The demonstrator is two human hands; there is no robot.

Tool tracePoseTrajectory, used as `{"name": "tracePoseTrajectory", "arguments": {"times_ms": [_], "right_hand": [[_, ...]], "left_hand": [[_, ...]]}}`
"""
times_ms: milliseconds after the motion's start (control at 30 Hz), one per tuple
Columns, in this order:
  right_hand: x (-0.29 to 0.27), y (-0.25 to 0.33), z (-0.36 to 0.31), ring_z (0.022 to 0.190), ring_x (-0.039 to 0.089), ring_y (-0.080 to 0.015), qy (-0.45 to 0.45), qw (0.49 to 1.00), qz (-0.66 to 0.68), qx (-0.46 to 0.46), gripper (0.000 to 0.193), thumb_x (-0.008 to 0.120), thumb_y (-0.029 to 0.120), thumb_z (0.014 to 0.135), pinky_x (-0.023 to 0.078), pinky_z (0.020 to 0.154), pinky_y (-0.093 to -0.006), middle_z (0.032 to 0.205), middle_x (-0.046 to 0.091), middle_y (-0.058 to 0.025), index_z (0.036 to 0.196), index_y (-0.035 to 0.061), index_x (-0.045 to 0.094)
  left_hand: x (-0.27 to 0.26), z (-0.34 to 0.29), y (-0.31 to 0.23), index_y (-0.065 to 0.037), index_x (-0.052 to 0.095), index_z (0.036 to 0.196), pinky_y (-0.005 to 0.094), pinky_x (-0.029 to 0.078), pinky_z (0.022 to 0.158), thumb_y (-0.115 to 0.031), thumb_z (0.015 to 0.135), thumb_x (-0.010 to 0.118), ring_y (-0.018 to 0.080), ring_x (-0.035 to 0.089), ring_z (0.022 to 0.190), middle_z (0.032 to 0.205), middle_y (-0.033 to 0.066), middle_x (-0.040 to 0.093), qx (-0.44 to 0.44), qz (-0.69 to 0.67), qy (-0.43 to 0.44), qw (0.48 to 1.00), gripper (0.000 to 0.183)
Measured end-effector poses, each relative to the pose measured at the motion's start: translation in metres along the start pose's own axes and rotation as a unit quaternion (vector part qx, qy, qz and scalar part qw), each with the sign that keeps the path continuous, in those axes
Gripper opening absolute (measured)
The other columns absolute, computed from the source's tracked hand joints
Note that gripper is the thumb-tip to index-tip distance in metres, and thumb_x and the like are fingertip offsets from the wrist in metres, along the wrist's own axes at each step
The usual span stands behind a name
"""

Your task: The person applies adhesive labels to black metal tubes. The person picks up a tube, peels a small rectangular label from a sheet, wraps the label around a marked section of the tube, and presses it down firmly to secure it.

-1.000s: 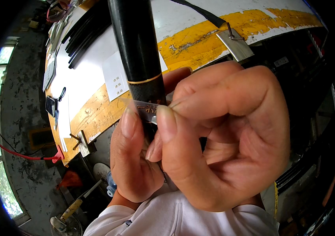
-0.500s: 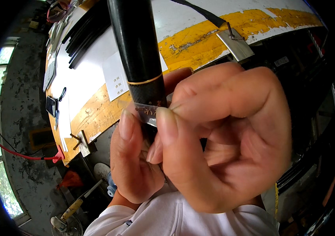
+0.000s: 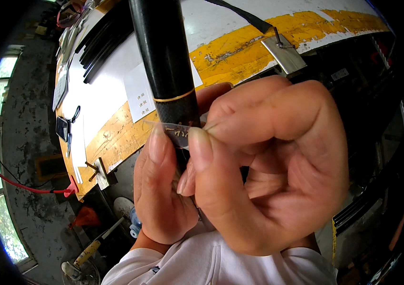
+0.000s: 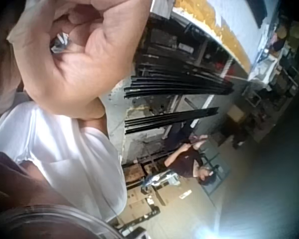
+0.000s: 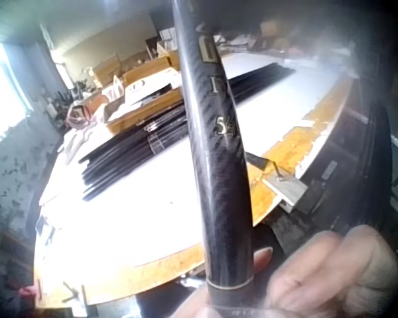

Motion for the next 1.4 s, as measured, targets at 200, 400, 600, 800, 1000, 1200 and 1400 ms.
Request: {"name": "tracePoseTrajectory", "arguments": {"times_ms": [200,400,600,800,1000,1200,1400], "right_hand": [[-0.003,0.002,0.001,0.043,0.043,-0.0044,-0.025,0.998,-0.037,0.041,0.007,0.051,-0.002,0.091,0.034,0.039,-0.0166,0.077,0.052,-0.0135,0.093,-0.0026,0.045],[-0.007,0.001,0.001,0.044,0.040,-0.0029,-0.018,0.999,-0.018,0.046,0.006,0.053,-0.003,0.090,0.033,0.040,-0.0164,0.081,0.054,-0.0148,0.090,-0.0030,0.047],[-0.009,-0.001,0.002,0.046,0.040,-0.0026,-0.008,0.999,0.020,0.048,0.007,0.054,-0.003,0.090,0.033,0.042,-0.0162,0.082,0.053,-0.0138,0.092,-0.0031,0.047],[-0.010,-0.003,0.001,0.047,0.039,-0.0020,-0.011,0.996,0.054,0.065,0.007,0.054,-0.003,0.091,0.036,0.051,-0.0162,0.081,0.053,-0.0112,0.094,-0.0021,0.048],[-0.012,0.000,0.000,0.051,0.041,-0.0031,-0.018,0.994,0.049,0.100,0.007,0.056,-0.003,0.090,0.042,0.065,-0.0206,0.080,0.054,-0.0094,0.093,-0.0010,0.050],[-0.016,0.000,0.000,0.068,0.049,-0.0094,-0.013,0.994,0.012,0.109,0.008,0.058,-0.002,0.088,0.042,0.088,-0.0287,0.080,0.056,-0.0095,0.092,-0.0006,0.051],[-0.016,-0.005,-0.004,0.083,0.051,-0.0114,-0.038,0.991,0.005,0.126,0.010,0.056,0.002,0.089,0.041,0.091,-0.0290,0.090,0.055,-0.0094,0.098,-0.0009,0.051]], "left_hand": [[-0.002,0.000,0.000,0.003,0.039,0.142,0.0177,0.032,0.053,-0.036,0.106,0.034,0.0030,0.042,0.063,0.085,0.0004,0.055,-0.006,-0.019,0.018,1.000,0.053],[0.005,0.001,-0.003,0.005,0.039,0.141,0.0195,0.031,0.050,-0.041,0.104,0.034,0.0054,0.041,0.058,0.083,0.0043,0.056,-0.033,-0.013,-0.031,0.999,0.059],[0.005,0.002,-0.002,0.003,0.047,0.132,0.0234,0.030,0.046,-0.045,0.102,0.033,0.0101,0.039,0.049,0.068,0.0055,0.051,-0.038,0.019,-0.030,0.999,0.058],[-0.001,0.000,0.006,0.003,0.037,0.144,0.0189,0.031,0.050,-0.045,0.104,0.035,0.0045,0.037,0.053,0.074,0.0025,0.052,-0.037,-0.044,0.039,0.998,0.062],[-0.004,0.000,0.011,0.003,0.037,0.143,0.0195,0.030,0.048,-0.047,0.103,0.036,0.0049,0.037,0.052,0.073,0.0021,0.050,-0.046,-0.079,0.063,0.994,0.063],[-0.003,0.000,0.010,0.004,0.034,0.144,0.0193,0.030,0.047,-0.048,0.103,0.036,0.0049,0.035,0.052,0.073,0.0025,0.049,-0.072,-0.075,0.054,0.993,0.067],[-0.002,0.006,0.012,0.004,0.034,0.145,0.0198,0.029,0.043,-0.050,0.102,0.036,0.0050,0.033,0.048,0.069,0.0023,0.047,-0.061,-0.066,0.056,0.994,0.069]]}}
Point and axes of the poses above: each hand's wrist, its own z-axis towards the middle knuckle, its own x-axis out of the palm, y = z × x, the point moved 3 cm from there along z, towards the middle knuckle
